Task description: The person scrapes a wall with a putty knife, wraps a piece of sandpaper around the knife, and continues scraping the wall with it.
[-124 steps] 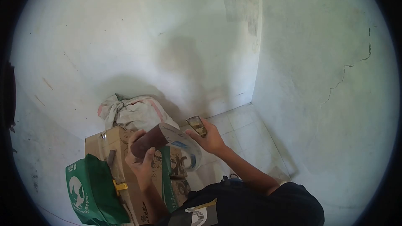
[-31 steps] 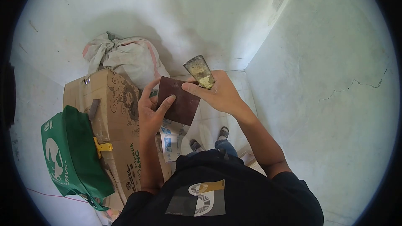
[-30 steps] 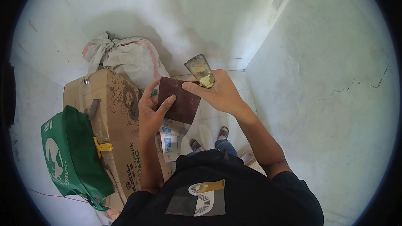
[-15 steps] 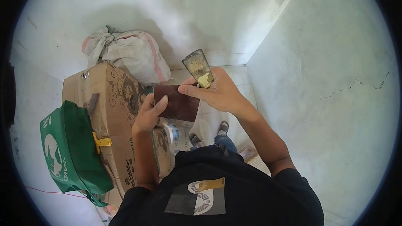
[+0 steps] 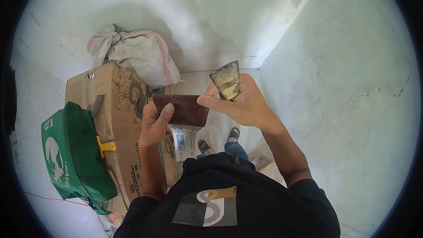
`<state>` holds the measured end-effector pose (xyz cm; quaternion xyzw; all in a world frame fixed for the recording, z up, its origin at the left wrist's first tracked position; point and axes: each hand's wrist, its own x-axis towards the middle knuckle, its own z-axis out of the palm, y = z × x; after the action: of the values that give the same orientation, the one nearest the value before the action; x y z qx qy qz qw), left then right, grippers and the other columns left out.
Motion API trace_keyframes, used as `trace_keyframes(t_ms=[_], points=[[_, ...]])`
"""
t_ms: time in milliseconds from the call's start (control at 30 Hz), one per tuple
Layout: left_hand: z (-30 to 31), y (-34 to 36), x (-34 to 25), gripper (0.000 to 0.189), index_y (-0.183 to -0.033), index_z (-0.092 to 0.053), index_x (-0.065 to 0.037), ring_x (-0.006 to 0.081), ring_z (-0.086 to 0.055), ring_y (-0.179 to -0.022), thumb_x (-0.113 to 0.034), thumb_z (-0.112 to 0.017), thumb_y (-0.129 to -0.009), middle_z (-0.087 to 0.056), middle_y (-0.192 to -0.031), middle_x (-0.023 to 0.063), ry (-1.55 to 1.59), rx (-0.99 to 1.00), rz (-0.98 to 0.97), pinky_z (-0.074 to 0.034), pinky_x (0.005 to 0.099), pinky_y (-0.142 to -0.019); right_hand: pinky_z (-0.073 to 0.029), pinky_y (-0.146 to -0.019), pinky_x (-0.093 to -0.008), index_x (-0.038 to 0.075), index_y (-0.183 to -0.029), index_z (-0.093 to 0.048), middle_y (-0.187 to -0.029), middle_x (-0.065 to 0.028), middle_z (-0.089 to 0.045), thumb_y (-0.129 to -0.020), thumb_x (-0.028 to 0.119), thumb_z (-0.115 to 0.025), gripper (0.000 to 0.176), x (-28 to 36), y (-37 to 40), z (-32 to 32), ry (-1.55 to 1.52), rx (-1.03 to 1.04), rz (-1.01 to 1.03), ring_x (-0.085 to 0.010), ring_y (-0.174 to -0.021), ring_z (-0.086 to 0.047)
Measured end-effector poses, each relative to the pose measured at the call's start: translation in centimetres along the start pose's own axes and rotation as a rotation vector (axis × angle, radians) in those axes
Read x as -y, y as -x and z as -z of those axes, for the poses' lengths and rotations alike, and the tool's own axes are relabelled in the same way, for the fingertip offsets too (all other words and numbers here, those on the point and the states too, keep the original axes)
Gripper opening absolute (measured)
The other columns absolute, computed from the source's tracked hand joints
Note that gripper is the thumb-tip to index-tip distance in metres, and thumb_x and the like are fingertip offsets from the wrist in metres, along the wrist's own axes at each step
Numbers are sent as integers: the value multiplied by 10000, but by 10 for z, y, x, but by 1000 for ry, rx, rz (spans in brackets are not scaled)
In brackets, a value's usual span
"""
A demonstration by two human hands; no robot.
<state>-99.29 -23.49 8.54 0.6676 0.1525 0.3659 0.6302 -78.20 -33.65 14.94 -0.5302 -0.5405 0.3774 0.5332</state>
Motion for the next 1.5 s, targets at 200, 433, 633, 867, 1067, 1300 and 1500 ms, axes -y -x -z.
trace_keyframes(t_ms=[200, 433, 633, 867, 1067, 1300, 1500], points=[[4, 7, 1, 222, -958, -675, 48, 108, -546, -620, -160, -598, -963, -643, -690, 85, -89, 23, -61, -442, 275, -583, -399, -538, -245, 26, -802, -706, -756, -30, -627, -759, 25, -794, 98, 3, 0, 0, 118, 28, 61, -94, -637, -552], [-1, 6, -12, 184, -1013, -691, 38, 164, -538, -530, -109, -642, -913, -623, -655, 149, -229, 137, -83, -433, 293, -532, -449, -560, -250, 23, -811, -738, -799, -45, -661, -736, 23, -808, 103, 21, -6, -2, 253, 146, 107, -101, -659, -599], [0, 12, -12, 188, -1045, -696, 22, 176, -570, -537, -98, -638, -913, -651, -693, 161, -224, 152, -100, -447, 298, -535, -475, -594, -247, 12, -805, -739, -807, -53, -672, -732, 37, -818, 111, 16, -6, -3, 182, 149, 75, -122, -686, -630], [-6, 9, -14, 179, -1024, -694, 23, 279, -635, -578, -86, -653, -888, -684, -751, 169, -305, 185, -203, -470, 302, -541, -484, -611, -265, 2, -878, -726, -838, -71, -675, -710, 58, -827, 204, 42, -20, -7, 361, 364, 192, -155, -694, -644], [-5, 13, -17, 149, -969, -687, 23, 326, -588, -550, -97, -664, -882, -624, -711, 203, -382, 199, -138, -448, 352, -521, -476, -599, -274, -3, -898, -720, -841, -77, -670, -751, 33, -771, 160, 39, -20, -13, 299, 428, 190, -170, -682, -638], [-2, 14, -11, 164, -921, -656, 35, 353, -556, -538, -126, -659, -894, -581, -660, 211, -399, 153, -222, -431, 377, -514, -461, -567, -288, -11, -880, -711, -805, -79, -660, -758, 48, -772, 149, 42, -29, -25, 354, 427, 263, -174, -658, -624], [-4, 16, -10, 168, -942, -650, 41, 284, -603, -551, -120, -659, -895, -640, -715, 193, -385, 189, -121, -472, 353, -552, -449, -549, -293, -30, -852, -693, -777, -103, -640, -779, 113, -796, 191, 36, -36, -27, 344, 507, 258, -170, -623, -597]])
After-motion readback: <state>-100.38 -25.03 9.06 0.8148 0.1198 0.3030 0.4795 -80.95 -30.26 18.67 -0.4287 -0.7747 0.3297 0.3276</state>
